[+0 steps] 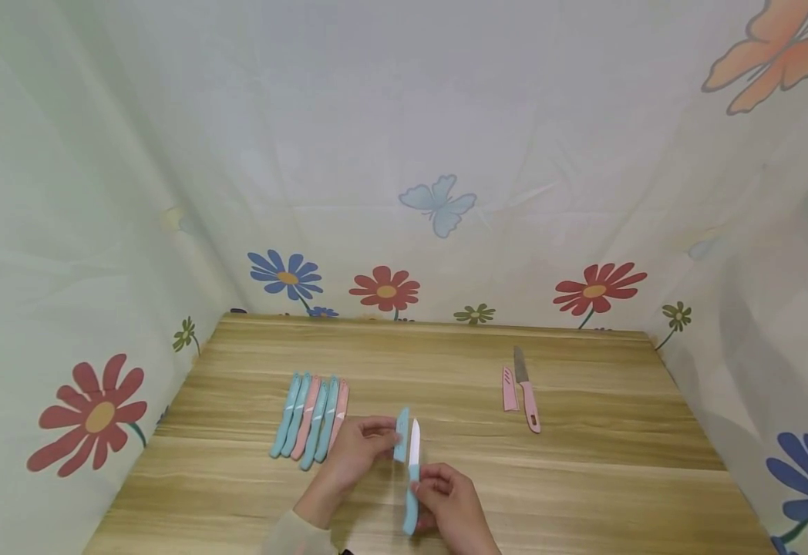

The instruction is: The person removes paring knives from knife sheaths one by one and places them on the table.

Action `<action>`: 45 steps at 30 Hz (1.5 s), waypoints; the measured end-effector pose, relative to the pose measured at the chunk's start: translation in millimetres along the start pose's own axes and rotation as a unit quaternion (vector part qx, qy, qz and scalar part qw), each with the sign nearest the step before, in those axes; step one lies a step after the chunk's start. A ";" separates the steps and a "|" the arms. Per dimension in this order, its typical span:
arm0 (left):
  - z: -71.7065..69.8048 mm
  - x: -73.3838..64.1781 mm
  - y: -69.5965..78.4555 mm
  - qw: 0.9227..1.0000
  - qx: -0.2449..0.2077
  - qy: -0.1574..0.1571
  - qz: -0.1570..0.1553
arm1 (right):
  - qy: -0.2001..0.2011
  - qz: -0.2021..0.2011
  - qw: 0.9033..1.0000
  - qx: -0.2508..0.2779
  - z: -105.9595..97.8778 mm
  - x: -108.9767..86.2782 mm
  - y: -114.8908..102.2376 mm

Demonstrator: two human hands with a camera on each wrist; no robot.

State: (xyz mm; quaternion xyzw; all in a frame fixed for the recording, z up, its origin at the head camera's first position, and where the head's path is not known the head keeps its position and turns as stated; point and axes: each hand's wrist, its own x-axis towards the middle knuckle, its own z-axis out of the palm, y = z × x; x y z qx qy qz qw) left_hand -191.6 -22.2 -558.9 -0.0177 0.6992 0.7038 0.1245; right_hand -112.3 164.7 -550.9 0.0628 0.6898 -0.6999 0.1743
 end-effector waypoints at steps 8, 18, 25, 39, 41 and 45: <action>1.7 -5.6 -2.8 1.000 -0.011 -0.009 -0.013 | 0.016 0.003 1.000 0.006 -1.0 3.0 -1.0; 2.8 -9.3 -5.1 1.000 -0.024 -0.010 -0.015 | 0.037 0.003 0.999 0.010 -0.1 6.4 -3.5; 3.1 -10.5 -8.7 0.999 -0.027 -0.011 -0.019 | 0.052 0.000 0.999 0.012 0.2 11.6 -3.3; 4.6 -12.3 -10.5 0.999 -0.033 -0.017 -0.017 | 0.070 -0.003 0.998 0.008 2.5 21.8 -4.0; 4.9 -12.5 -10.8 0.999 -0.034 -0.018 -0.013 | 0.073 -0.005 0.997 0.010 2.5 23.2 -3.4; 5.1 -12.1 -11.8 0.999 -0.041 -0.024 -0.013 | 0.079 -0.009 0.997 0.019 2.6 26.8 -1.9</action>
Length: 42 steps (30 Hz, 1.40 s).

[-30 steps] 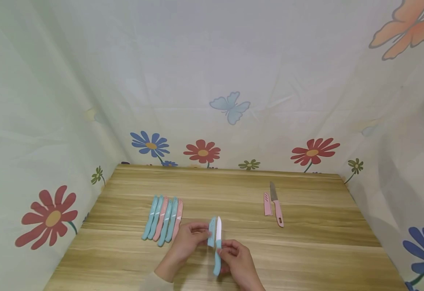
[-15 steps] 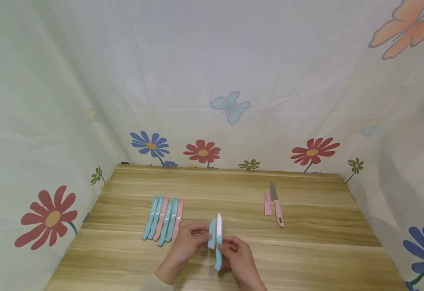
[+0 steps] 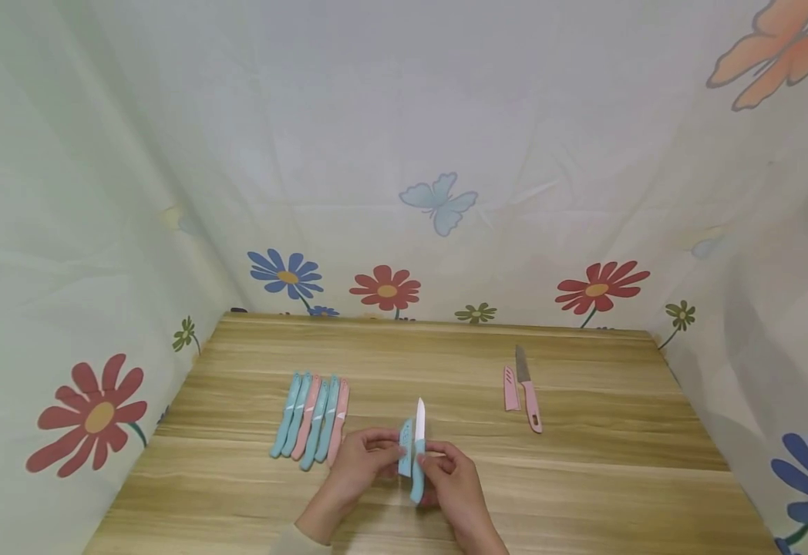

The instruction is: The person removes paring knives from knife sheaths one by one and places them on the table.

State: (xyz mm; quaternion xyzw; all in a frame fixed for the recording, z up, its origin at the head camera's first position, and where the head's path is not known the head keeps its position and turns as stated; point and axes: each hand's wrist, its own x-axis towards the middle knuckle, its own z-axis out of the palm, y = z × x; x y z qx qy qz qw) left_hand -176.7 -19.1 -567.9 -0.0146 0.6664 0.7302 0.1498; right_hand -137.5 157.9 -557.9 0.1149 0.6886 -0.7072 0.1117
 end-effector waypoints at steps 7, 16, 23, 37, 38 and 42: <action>0.0 3.1 -4.8 1.000 -0.015 -0.016 -0.010 | 0.014 -0.006 1.000 0.007 1.0 5.4 2.4; 0.0 2.6 -5.8 1.000 -0.011 -0.024 -0.013 | 0.016 -0.005 1.000 0.014 1.4 9.3 -0.5; 1.4 2.2 -5.8 1.000 0.015 -0.017 -0.011 | 0.015 -0.002 1.000 0.010 0.4 11.6 -1.9; 4.5 10.4 -4.6 0.998 0.065 -0.011 0.005 | 0.020 -0.003 1.000 0.010 -2.0 16.6 -5.1; 5.0 11.1 -4.6 0.998 0.068 -0.010 0.005 | 0.019 -0.003 1.000 0.011 -2.5 17.0 -5.5; 7.5 13.8 -4.8 0.997 0.079 -0.011 0.008 | 0.020 -0.004 1.000 0.014 -4.7 18.6 -7.4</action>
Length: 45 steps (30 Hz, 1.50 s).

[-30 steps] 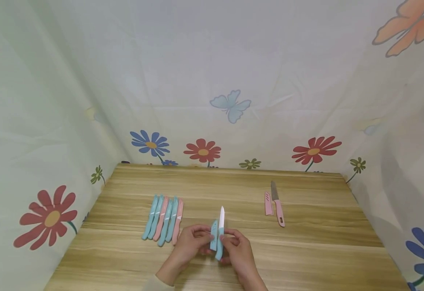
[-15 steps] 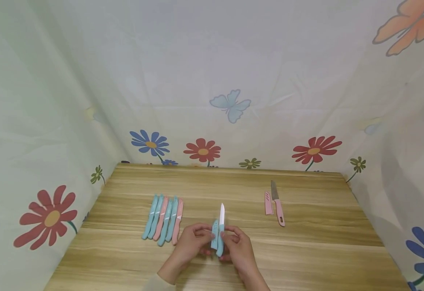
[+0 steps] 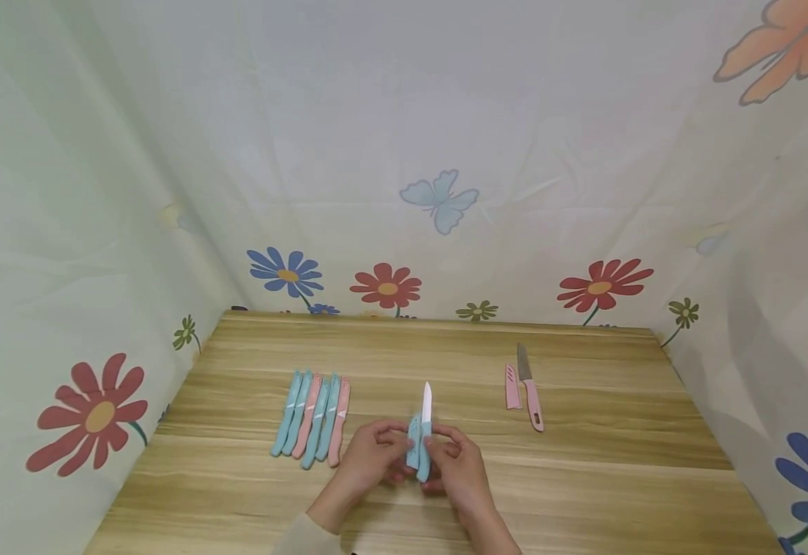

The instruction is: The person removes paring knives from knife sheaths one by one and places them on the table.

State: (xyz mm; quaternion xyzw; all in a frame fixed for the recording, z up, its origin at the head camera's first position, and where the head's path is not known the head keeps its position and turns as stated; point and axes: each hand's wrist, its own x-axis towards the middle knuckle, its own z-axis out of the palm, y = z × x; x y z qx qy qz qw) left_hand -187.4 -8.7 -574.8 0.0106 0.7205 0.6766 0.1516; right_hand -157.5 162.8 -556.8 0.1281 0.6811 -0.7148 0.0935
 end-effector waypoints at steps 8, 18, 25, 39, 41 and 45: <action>3.1 4.8 3.8 1.000 0.004 0.002 -0.001 | 0.010 0.006 1.000 0.001 -2.6 1.9 -4.4; 5.9 8.6 9.4 1.000 0.020 -0.004 0.009 | 0.003 -0.003 1.000 0.009 -7.6 7.2 -6.4; 11.6 16.2 10.6 0.999 0.034 0.001 0.010 | 0.018 -0.011 1.000 0.006 -10.4 11.6 -7.2; 19.6 30.3 12.6 0.998 0.057 0.011 0.005 | 0.048 -0.021 0.999 -0.014 -18.6 24.5 -4.3; 20.6 33.0 12.3 0.998 0.059 0.011 0.002 | 0.053 -0.024 0.998 -0.024 -19.4 26.3 -4.9; 23.1 39.3 10.7 0.998 0.063 0.013 0.001 | 0.064 -0.026 0.997 -0.046 -21.4 30.0 -5.8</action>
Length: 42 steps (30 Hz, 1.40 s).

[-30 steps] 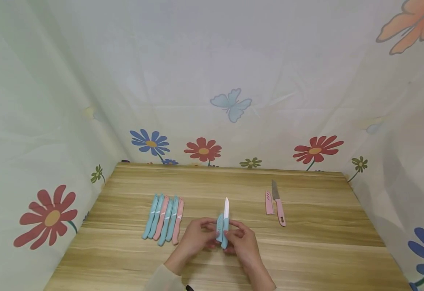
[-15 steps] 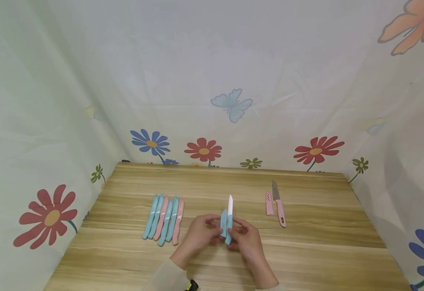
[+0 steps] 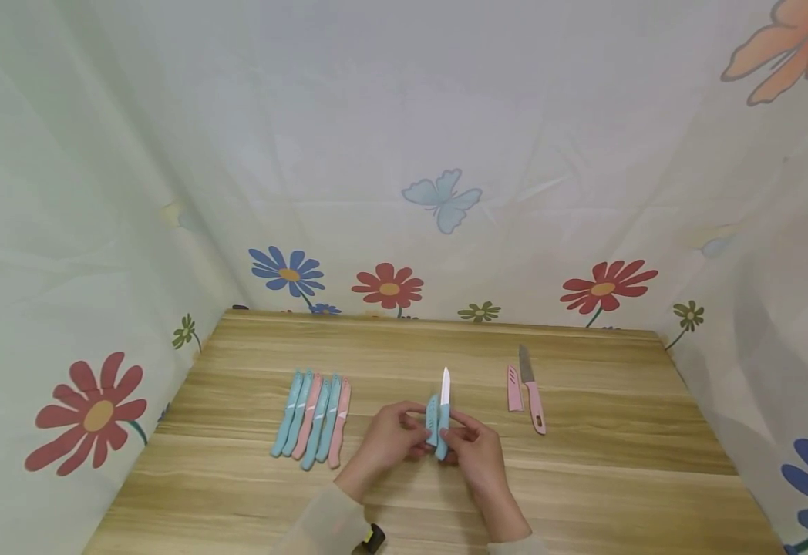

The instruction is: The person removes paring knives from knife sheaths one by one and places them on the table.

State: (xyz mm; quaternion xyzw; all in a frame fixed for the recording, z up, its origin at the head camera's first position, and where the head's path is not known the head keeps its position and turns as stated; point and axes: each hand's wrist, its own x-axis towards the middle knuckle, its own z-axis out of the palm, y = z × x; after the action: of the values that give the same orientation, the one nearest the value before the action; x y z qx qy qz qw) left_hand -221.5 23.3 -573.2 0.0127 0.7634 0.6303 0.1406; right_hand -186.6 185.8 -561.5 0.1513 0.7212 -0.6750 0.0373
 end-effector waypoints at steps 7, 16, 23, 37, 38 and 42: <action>3.7 9.8 -1.5 1.000 0.001 0.009 0.003 | 0.008 -0.003 1.000 -0.021 -3.6 7.6 -1.3; 11.2 17.9 4.9 0.999 0.031 0.017 0.009 | 0.007 -0.003 0.999 -0.050 -8.8 16.6 -6.1; 16.3 23.5 12.9 0.998 0.056 0.021 -0.002 | 0.019 -0.010 0.997 -0.075 -12.4 25.5 -6.1; 27.2 40.9 19.8 0.995 0.093 0.037 -0.013 | 0.046 -0.012 0.985 -0.163 -13.9 42.3 -10.8; 28.1 42.0 20.1 0.995 0.091 0.038 -0.015 | 0.046 -0.014 0.985 -0.168 -14.4 43.4 -10.9; 32.6 45.3 21.0 0.994 0.101 0.044 -0.010 | 0.045 -0.019 0.983 -0.179 -16.8 46.7 -12.2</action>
State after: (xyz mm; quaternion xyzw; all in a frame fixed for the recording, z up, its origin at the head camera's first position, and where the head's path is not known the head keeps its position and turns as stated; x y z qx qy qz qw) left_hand -260.8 67.8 -567.3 -0.0087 0.8285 0.5489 0.1108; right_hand -231.8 209.6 -560.4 0.1584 0.8339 -0.5283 0.0182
